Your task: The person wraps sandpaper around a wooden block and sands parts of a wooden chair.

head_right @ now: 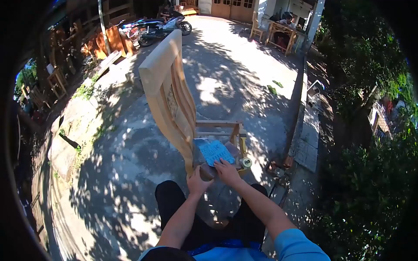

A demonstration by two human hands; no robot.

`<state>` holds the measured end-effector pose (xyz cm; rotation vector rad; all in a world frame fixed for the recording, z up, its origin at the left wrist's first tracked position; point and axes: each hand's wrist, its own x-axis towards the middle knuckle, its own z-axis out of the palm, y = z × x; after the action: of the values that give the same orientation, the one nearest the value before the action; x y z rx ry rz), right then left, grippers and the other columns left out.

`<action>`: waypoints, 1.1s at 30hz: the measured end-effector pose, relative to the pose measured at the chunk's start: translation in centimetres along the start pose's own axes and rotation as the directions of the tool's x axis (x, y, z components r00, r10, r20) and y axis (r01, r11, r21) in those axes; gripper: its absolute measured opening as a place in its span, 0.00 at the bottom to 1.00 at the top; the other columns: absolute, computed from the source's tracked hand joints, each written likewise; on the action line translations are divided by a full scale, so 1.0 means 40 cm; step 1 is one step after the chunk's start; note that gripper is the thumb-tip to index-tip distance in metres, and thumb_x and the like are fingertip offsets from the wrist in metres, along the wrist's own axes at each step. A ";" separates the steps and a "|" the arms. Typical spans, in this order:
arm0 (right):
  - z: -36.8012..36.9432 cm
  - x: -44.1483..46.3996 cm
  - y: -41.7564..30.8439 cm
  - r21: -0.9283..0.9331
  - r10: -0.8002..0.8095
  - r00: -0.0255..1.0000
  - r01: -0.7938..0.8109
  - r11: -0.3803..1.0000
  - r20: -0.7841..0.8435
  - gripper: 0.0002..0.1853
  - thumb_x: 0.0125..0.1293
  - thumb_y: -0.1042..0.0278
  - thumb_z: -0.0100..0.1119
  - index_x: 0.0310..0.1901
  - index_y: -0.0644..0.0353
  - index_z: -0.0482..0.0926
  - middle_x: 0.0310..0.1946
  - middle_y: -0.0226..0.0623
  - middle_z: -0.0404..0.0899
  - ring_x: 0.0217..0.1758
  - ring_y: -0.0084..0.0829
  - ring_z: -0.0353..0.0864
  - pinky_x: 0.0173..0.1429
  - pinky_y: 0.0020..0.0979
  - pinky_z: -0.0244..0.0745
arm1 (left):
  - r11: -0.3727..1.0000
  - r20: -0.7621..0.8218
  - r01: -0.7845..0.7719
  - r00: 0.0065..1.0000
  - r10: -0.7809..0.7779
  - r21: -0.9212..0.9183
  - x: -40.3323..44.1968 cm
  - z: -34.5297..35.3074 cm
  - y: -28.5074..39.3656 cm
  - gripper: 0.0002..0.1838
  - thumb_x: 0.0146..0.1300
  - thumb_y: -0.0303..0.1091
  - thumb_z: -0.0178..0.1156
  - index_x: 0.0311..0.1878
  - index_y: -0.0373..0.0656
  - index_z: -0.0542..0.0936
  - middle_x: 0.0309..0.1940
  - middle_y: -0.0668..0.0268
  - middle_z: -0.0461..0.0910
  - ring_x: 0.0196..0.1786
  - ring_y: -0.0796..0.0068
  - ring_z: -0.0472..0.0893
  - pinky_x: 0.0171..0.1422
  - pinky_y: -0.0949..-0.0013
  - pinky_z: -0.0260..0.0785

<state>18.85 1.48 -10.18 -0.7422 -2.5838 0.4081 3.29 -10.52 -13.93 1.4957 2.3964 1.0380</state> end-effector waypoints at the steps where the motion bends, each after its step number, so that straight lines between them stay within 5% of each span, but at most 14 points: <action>1: -0.006 -0.003 0.006 0.004 0.019 1.000 -0.019 1.000 0.003 0.14 0.75 0.66 0.54 0.55 0.61 0.83 0.63 0.40 0.81 0.70 0.49 0.75 0.73 0.48 0.70 | 1.000 0.004 0.009 1.000 -0.009 0.016 -0.004 -0.001 -0.003 0.54 0.40 0.61 0.78 0.71 0.46 0.70 0.59 0.57 0.81 0.59 0.60 0.82 0.65 0.53 0.66; 6: -0.005 -0.005 0.007 0.066 0.130 0.991 -0.129 0.990 -0.023 0.14 0.76 0.68 0.52 0.57 0.61 0.82 0.64 0.40 0.80 0.73 0.49 0.72 0.76 0.48 0.66 | 0.999 0.031 0.024 0.999 -0.023 -0.037 -0.001 -0.013 0.013 0.55 0.40 0.62 0.78 0.72 0.47 0.69 0.60 0.58 0.80 0.60 0.60 0.81 0.67 0.53 0.65; 18: 0.023 -0.012 -0.023 -0.007 0.117 0.992 -0.118 0.993 -0.043 0.15 0.75 0.69 0.53 0.58 0.63 0.82 0.65 0.43 0.79 0.73 0.50 0.72 0.77 0.50 0.64 | 0.999 0.044 0.039 0.998 -0.039 0.003 -0.010 -0.009 -0.005 0.56 0.40 0.61 0.78 0.73 0.46 0.68 0.59 0.57 0.82 0.62 0.59 0.81 0.69 0.53 0.64; 21: 0.024 -0.025 -0.019 0.023 -0.205 0.978 0.205 0.979 0.039 0.15 0.74 0.70 0.54 0.57 0.62 0.82 0.65 0.43 0.79 0.73 0.48 0.72 0.77 0.49 0.64 | 0.999 0.042 0.029 0.999 -0.028 -0.027 0.000 -0.018 0.010 0.56 0.39 0.61 0.79 0.71 0.44 0.70 0.57 0.58 0.83 0.63 0.58 0.81 0.71 0.52 0.64; 24: 0.016 -0.007 0.013 0.078 -0.279 0.959 0.276 0.958 0.040 0.15 0.73 0.70 0.54 0.58 0.62 0.82 0.65 0.42 0.79 0.73 0.45 0.73 0.76 0.47 0.66 | 0.998 0.038 0.057 0.998 -0.056 -0.018 -0.008 -0.012 0.009 0.55 0.40 0.63 0.79 0.71 0.44 0.71 0.57 0.57 0.83 0.63 0.59 0.80 0.70 0.52 0.64; 27: 0.006 0.020 0.060 0.080 0.148 0.984 -0.140 0.987 -0.101 0.16 0.73 0.69 0.55 0.58 0.61 0.82 0.65 0.40 0.80 0.72 0.44 0.74 0.75 0.46 0.69 | 1.000 0.032 0.011 0.999 -0.011 -0.012 -0.008 -0.021 0.016 0.55 0.41 0.62 0.77 0.72 0.44 0.70 0.58 0.58 0.82 0.61 0.61 0.81 0.68 0.53 0.65; 30: 0.035 0.016 0.029 0.004 0.236 0.968 -0.236 0.972 -0.086 0.15 0.75 0.68 0.54 0.58 0.60 0.83 0.65 0.40 0.80 0.73 0.45 0.73 0.73 0.45 0.71 | 0.999 -0.033 -0.050 0.998 0.050 0.021 -0.007 -0.001 0.005 0.55 0.41 0.62 0.78 0.72 0.45 0.70 0.60 0.58 0.81 0.62 0.61 0.81 0.67 0.52 0.66; 33: 0.055 -0.003 0.007 -0.029 -0.011 1.000 0.011 1.000 0.010 0.16 0.77 0.66 0.52 0.58 0.61 0.83 0.65 0.41 0.80 0.72 0.47 0.73 0.72 0.46 0.72 | 1.000 0.043 -0.006 0.999 0.006 -0.004 0.000 0.001 -0.006 0.55 0.41 0.63 0.77 0.72 0.45 0.69 0.61 0.58 0.80 0.63 0.61 0.80 0.67 0.52 0.65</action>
<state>18.05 1.27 -12.24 -0.7373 -2.6071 0.3729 3.13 -10.57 -14.11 1.5095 2.3608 1.0008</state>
